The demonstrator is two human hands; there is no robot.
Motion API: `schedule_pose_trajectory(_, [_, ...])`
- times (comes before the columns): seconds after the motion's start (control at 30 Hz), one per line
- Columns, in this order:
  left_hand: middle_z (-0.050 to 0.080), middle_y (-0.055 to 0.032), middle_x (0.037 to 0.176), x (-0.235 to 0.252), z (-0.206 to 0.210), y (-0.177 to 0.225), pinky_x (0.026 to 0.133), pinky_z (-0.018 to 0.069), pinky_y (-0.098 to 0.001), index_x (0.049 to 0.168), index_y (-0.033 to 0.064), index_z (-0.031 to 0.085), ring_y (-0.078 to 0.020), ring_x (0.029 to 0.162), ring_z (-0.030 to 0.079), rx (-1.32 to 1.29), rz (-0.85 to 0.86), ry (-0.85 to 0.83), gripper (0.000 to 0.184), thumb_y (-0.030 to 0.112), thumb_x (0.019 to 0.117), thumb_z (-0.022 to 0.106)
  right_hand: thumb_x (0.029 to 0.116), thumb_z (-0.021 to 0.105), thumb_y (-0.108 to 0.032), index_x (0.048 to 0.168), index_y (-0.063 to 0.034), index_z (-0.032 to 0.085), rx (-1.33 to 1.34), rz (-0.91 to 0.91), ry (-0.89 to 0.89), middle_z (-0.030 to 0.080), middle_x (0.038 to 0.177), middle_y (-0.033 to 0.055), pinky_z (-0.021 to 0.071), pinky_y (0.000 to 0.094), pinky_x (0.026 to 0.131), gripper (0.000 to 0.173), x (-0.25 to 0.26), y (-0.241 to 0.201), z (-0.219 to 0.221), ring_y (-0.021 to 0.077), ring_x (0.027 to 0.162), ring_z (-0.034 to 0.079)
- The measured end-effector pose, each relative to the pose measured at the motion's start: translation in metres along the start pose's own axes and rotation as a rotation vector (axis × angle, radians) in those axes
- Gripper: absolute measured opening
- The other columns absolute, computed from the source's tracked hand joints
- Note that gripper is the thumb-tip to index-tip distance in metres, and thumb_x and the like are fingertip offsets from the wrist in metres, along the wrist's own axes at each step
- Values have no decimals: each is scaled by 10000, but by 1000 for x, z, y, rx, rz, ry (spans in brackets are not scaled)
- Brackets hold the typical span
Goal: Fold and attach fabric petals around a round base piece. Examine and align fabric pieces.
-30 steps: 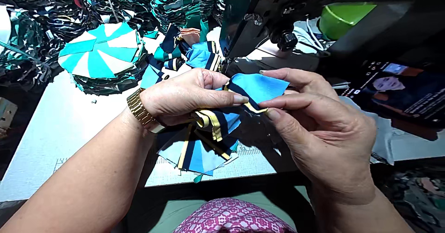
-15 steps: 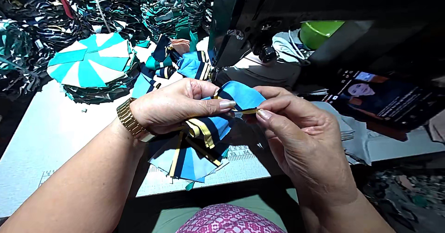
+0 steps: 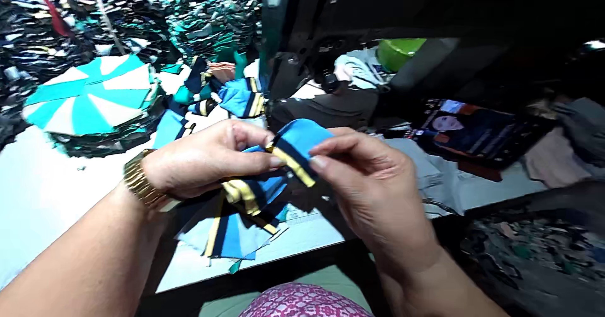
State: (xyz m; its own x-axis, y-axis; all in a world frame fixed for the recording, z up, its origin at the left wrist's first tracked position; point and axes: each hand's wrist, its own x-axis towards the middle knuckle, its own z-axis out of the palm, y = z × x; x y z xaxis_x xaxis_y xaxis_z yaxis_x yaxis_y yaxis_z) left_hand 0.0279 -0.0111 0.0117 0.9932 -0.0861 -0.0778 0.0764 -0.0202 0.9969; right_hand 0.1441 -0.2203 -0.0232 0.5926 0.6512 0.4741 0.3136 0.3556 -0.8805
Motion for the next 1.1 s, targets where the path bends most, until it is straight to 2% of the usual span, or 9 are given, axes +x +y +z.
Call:
schedule_pose_trajectory(0.1, [728, -39, 794, -1, 1, -3, 580, 572, -187, 960, 100, 754, -56, 662, 679, 16, 22, 31, 163, 119, 1001, 598, 893, 673, 79, 1042, 32, 726, -130, -53, -15, 677, 1050, 95, 611, 238, 734, 165, 3, -10, 4, 125, 885, 679])
schedule_pose_trajectory(0.2, [719, -49, 772, -3, 1, -4, 557, 567, -187, 917, 108, 750, -60, 635, 674, -3, 11, 116, 154, 159, 993, 625, 904, 628, 98, 1060, 55, 727, -171, -105, -61, 675, 1037, 102, 606, 226, 768, 189, 6, -17, 7, 121, 912, 676])
schedule_pose_trajectory(0.5, [707, -2, 748, -9, -10, -4, 526, 531, -157, 853, 150, 740, -43, 604, 646, 225, 83, 165, 103, 140, 945, 696, 904, 642, 76, 1163, 52, 701, -182, -69, -116, 675, 1091, 96, 593, 218, 730, 267, 10, -20, 6, 119, 897, 667])
schedule_pose_trajectory(0.57, [702, -1, 724, -9, -12, -4, 503, 514, -154, 840, 150, 732, -43, 584, 637, 273, 99, 138, 122, 164, 955, 692, 915, 637, 85, 1157, 53, 704, -193, -74, -78, 674, 1068, 95, 600, 219, 734, 253, 11, -20, 7, 115, 874, 671])
schedule_pose_trajectory(0.67, [689, 0, 717, -11, -15, -5, 489, 499, -155, 830, 142, 736, -50, 570, 619, 311, 114, 127, 162, 186, 973, 674, 913, 654, 89, 1078, 55, 713, -202, -92, 3, 675, 1001, 92, 605, 218, 735, 179, 13, -15, 9, 108, 838, 676])
schedule_pose_trajectory(0.77, [673, 52, 698, -10, -19, -5, 476, 478, -135, 823, 194, 744, -8, 567, 601, 413, 176, 130, 155, 243, 958, 688, 891, 689, 76, 1009, 53, 712, -192, -127, 59, 700, 951, 77, 599, 202, 739, 123, 17, -7, 10, 80, 820, 679])
schedule_pose_trajectory(0.9, [641, 74, 665, -15, -22, 5, 473, 454, -128, 775, 187, 713, 10, 570, 584, 524, 220, 104, 230, 294, 975, 673, 904, 688, 64, 1039, 45, 703, -205, -133, 31, 709, 968, 63, 603, 198, 768, 138, 20, -6, 14, 69, 842, 689])
schedule_pose_trajectory(1.0, [615, 70, 622, -20, -24, 11, 443, 427, -136, 750, 168, 701, 7, 534, 559, 566, 179, 54, 300, 309, 1007, 636, 916, 673, 53, 1069, 35, 710, -242, -108, -15, 712, 998, 59, 603, 198, 784, 158, 18, -4, 15, 68, 863, 691])
schedule_pose_trajectory(1.1, [626, 54, 604, -22, -21, 14, 434, 453, -156, 751, 147, 709, -6, 519, 579, 600, 71, -25, 338, 316, 1026, 610, 907, 686, 36, 1034, 12, 712, -312, -83, -61, 710, 958, 47, 598, 185, 744, 132, 14, 6, 15, 57, 823, 683])
